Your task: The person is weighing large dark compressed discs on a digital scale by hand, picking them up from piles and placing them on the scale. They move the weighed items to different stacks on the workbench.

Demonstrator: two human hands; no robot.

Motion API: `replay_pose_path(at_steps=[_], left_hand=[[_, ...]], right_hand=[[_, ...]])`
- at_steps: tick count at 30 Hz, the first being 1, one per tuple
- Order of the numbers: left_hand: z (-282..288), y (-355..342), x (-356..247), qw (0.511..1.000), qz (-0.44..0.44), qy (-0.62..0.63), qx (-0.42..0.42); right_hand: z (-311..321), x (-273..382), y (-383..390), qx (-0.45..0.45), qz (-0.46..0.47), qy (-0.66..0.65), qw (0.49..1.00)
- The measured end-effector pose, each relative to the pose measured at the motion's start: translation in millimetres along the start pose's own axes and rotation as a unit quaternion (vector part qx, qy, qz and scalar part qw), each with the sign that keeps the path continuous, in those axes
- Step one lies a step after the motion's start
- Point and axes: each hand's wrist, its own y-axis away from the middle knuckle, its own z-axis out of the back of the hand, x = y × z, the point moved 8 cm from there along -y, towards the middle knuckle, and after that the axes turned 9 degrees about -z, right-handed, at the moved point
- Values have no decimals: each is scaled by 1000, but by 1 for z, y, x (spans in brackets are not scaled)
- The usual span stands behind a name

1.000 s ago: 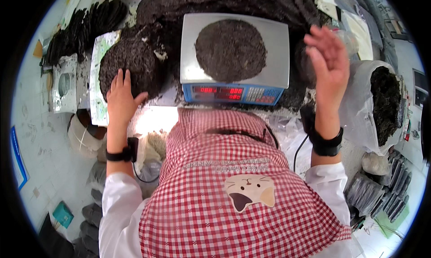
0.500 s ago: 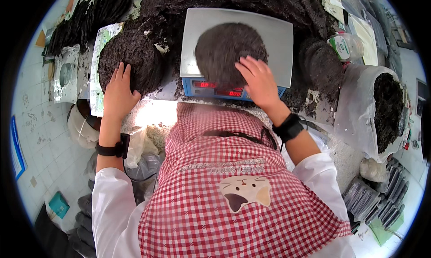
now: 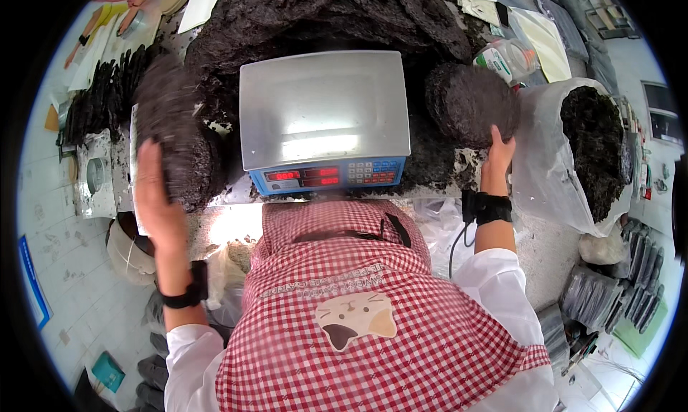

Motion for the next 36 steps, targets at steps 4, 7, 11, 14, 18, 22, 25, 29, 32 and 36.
replay_pose_path(at_steps=[4, 7, 11, 14, 18, 22, 25, 29, 32, 36], left_hand=[[-89, -24, -116, 972, -159, 107, 136], [-168, 16, -153, 910, -148, 143, 360], [-93, -11, -104, 975, -70, 116, 176], [-61, 7, -11, 990, 49, -31, 126], [-88, 99, 99, 932, 129, -82, 329], [-83, 91, 81, 919, 106, -75, 373], [-82, 84, 76, 927, 87, -72, 356], [-75, 82, 83, 924, 104, -7, 368], [-75, 91, 97, 926, 108, 17, 362], [-76, 89, 86, 927, 97, -28, 362]], right_hand=[[-16, 22, 29, -7, 63, 42, 997], [-62, 74, 83, 86, 127, 100, 983], [-105, 135, 153, 207, 257, 114, 937], [-131, 180, 201, 244, 365, 135, 888], [-160, 228, 257, 283, 488, 129, 816], [-182, 220, 284, 302, 531, 169, 774], [-201, 164, 290, 348, 473, 305, 750], [-200, 67, 307, 430, 481, 448, 619], [-194, 69, 309, 442, 479, 423, 629], [-196, 84, 298, 468, 448, 371, 665]])
